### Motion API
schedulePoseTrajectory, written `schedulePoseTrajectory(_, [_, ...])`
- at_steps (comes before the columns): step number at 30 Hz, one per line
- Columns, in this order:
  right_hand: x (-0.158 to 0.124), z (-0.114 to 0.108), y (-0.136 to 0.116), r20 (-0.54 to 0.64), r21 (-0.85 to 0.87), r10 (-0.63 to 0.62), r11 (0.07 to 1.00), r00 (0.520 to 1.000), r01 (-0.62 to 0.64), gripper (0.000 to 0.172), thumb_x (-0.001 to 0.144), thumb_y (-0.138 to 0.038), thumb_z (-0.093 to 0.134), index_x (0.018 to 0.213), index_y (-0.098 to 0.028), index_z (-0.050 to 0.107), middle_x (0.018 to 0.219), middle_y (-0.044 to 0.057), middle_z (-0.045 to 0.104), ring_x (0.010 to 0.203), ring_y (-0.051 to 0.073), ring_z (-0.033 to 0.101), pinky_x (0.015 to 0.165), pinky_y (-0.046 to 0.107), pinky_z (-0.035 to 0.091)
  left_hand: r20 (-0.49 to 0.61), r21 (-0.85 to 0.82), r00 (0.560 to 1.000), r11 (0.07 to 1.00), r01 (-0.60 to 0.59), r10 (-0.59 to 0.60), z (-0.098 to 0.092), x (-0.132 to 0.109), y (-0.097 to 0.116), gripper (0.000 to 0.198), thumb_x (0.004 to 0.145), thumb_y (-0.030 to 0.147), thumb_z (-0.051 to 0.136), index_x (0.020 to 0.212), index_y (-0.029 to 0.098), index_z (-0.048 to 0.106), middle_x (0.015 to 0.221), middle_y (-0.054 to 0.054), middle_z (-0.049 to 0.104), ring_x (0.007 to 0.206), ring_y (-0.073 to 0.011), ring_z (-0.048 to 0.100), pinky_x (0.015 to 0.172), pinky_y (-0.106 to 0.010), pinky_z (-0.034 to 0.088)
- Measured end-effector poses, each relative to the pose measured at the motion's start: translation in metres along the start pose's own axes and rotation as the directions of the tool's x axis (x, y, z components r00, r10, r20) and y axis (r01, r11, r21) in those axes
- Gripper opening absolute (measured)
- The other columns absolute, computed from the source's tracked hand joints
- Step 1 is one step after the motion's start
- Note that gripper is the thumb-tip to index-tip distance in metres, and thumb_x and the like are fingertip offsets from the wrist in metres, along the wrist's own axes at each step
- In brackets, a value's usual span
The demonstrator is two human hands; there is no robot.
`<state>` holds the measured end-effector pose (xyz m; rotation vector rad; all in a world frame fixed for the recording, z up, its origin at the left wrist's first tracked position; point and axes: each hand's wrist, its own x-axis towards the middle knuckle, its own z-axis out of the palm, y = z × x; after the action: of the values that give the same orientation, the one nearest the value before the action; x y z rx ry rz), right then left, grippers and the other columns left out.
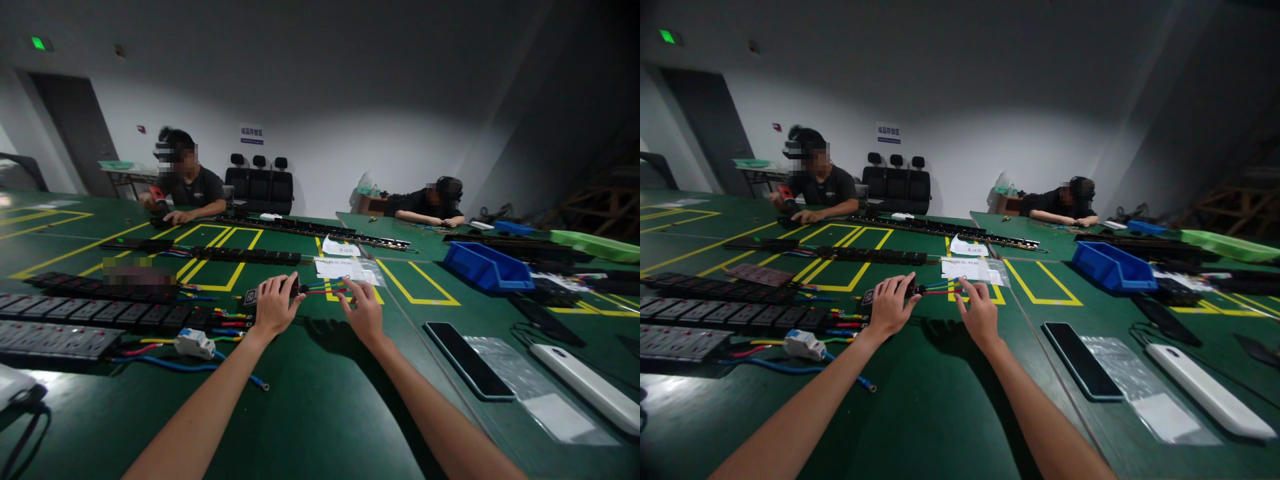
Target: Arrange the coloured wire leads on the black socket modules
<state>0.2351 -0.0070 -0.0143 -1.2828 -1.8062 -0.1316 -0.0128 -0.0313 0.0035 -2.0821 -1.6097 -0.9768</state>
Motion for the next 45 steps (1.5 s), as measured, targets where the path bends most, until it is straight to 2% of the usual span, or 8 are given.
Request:
schedulePoseTrajectory(7, [-0.003,-0.004,-0.003,-0.195,0.034,0.005,0.999,0.981,0.002,0.03,0.096,-0.042,0.056,0.109,-0.021,0.074,0.097,0.008,0.06,0.066,0.012,0.054,0.066,0.025,0.049,-0.008,-0.048,1.0,0.998,-0.027,0.027,0.001,-0.002,0.003,0.059,0.1,0.059,0.036,0.145,0.023,0.05,0.127,-0.012,0.061,0.118,-0.0282,0.054,0.101,-0.045,0.038])
schedulePoseTrajectory(17, [0.001,0.005,-0.001,-0.152,0.232,0.082,0.972,0.985,-0.045,0.034,0.09,-0.052,0.061,0.083,-0.018,0.066,0.074,0.002,0.058,0.06,0.013,0.05,0.058,0.025,0.043,-0.047,-0.07,0.999,0.997,-0.013,0.01,0.001,-0.001,0.002,0.059,0.1,0.058,0.035,0.143,0.021,0.052,0.127,-0.013,0.062,0.117,-0.0283,0.055,0.101,-0.044,0.039])
schedulePoseTrajectory(20, [-0.001,0.01,0.002,-0.061,0.222,0.098,0.972,0.993,-0.082,0.042,0.09,-0.058,0.059,0.077,-0.019,0.064,0.069,0.002,0.059,0.059,0.013,0.05,0.057,0.025,0.04,-0.061,-0.07,0.998,0.998,-0.001,-0.003,0.0,-0.001,0.003,0.058,0.1,0.058,0.036,0.141,0.021,0.053,0.128,-0.013,0.062,0.118,-0.0282,0.054,0.101,-0.043,0.039])
schedulePoseTrajectory(23, [-0.004,0.015,0.004,0.104,0.196,0.1,0.973,0.99,-0.119,0.04,0.091,-0.057,0.057,0.079,-0.02,0.069,0.066,0.001,0.062,0.058,0.014,0.053,0.057,0.025,0.038,-0.06,-0.064,0.998,0.998,0.0,-0.004,0.0,-0.001,0.003,0.058,0.1,0.059,0.036,0.14,0.021,0.054,0.127,-0.013,0.062,0.118,-0.0283,0.055,0.101,-0.043,0.039])
schedulePoseTrajectory(29, [-0.009,0.019,0.005,0.386,0.159,0.017,0.984,0.922,-0.085,0.034,0.092,-0.05,0.057,0.076,-0.022,0.069,0.062,-0.002,0.061,0.057,0.013,0.054,0.056,0.024,0.035,-0.045,-0.063,0.999,0.998,-0.017,0.015,0.001,-0.002,0.003,0.058,0.1,0.058,0.036,0.14,0.021,0.053,0.127,-0.012,0.062,0.117,-0.0279,0.055,0.1,-0.043,0.038])
schedulePoseTrajectory(32, [-0.008,0.019,0.004,0.347,0.154,0.019,0.985,0.938,-0.077,0.032,0.092,-0.049,0.056,0.079,-0.022,0.068,0.065,-0.001,0.062,0.06,0.014,0.056,0.058,0.024,0.037,-0.039,-0.065,0.999,0.998,-0.018,0.015,0.001,-0.002,0.003,0.058,0.1,0.058,0.036,0.14,0.02,0.053,0.127,-0.012,0.062,0.117,-0.0277,0.054,0.1,-0.043,0.038])
schedulePoseTrajectory(37, [-0.005,0.017,0.006,0.209,0.037,0.053,0.997,0.977,-0.062,0.033,0.093,-0.05,0.056,0.089,-0.022,0.072,0.095,0.004,0.064,0.068,0.013,0.059,0.062,0.025,0.043,-0.029,-0.054,0.999,0.998,-0.025,0.023,0.001,-0.002,0.002,0.059,0.1,0.059,0.035,0.142,0.021,0.052,0.127,-0.013,0.062,0.118,-0.0284,0.054,0.101,-0.044,0.038])
schedulePoseTrajectory(45, [-0.005,0.012,0.0,0.21,-0.105,0.089,0.992,0.974,-0.069,0.03,0.096,-0.049,0.055,0.096,-0.023,0.07,0.103,0.003,0.063,0.078,0.014,0.062,0.063,0.025,0.042,0.013,-0.035,0.999,0.998,-0.048,0.048,0.0,-0.002,0.004,0.058,0.1,0.058,0.036,0.142,0.021,0.052,0.126,-0.012,0.062,0.115,-0.0277,0.054,0.1,-0.045,0.038])
